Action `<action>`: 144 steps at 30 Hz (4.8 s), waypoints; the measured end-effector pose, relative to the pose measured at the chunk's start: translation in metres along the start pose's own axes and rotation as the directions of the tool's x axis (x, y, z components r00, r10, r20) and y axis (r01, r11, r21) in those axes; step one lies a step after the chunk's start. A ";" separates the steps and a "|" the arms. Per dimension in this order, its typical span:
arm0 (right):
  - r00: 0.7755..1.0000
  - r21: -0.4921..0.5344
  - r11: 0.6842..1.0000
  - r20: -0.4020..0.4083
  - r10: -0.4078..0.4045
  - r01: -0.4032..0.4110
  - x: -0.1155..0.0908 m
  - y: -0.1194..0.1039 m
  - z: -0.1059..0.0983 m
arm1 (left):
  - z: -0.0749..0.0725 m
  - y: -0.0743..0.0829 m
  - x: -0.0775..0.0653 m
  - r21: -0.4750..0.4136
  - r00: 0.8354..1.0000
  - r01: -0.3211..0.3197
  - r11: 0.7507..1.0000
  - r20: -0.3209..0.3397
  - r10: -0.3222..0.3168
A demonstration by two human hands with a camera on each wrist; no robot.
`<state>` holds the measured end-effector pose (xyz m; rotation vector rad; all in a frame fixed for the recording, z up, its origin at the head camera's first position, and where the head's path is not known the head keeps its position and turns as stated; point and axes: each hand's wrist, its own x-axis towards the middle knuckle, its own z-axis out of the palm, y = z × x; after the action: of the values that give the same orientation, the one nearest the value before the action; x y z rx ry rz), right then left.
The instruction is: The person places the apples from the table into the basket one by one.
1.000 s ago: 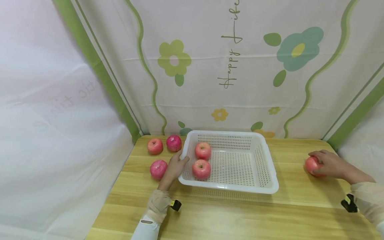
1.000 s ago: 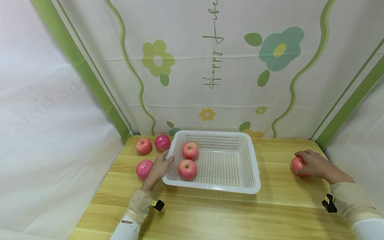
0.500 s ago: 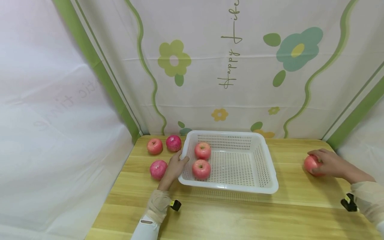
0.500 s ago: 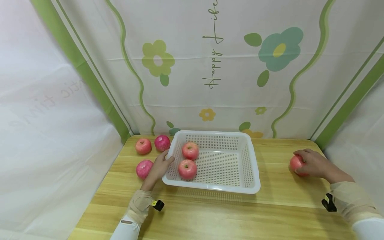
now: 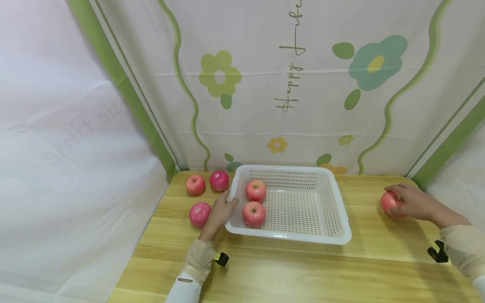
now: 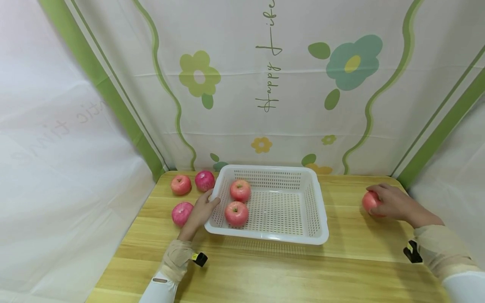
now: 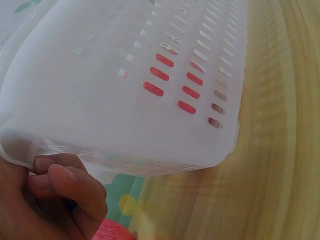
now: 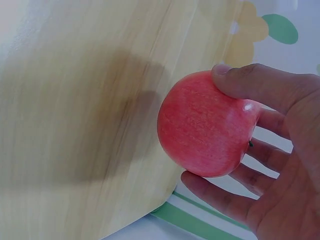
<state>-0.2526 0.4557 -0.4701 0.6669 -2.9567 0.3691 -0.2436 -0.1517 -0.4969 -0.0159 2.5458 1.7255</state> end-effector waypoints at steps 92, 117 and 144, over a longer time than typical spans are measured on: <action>0.992 0.009 0.992 0.019 -0.127 0.127 0.084 -0.130 -0.044 | 0.000 0.000 0.000 0.009 1.000 -0.016 1.000 -0.007 0.016; 0.985 0.033 0.985 0.030 -0.172 0.171 0.111 -0.159 -0.045 | 0.000 -0.001 0.002 0.009 1.000 -0.020 1.000 0.003 0.020; 0.980 0.048 0.982 0.068 -0.185 0.182 0.134 -0.180 -0.031 | 0.000 0.001 0.001 0.003 1.000 -0.014 1.000 -0.003 0.014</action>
<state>-0.2940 0.2506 -0.3828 0.9696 -2.9279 0.3992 -0.2442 -0.1511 -0.4962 -0.0002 2.5571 1.7274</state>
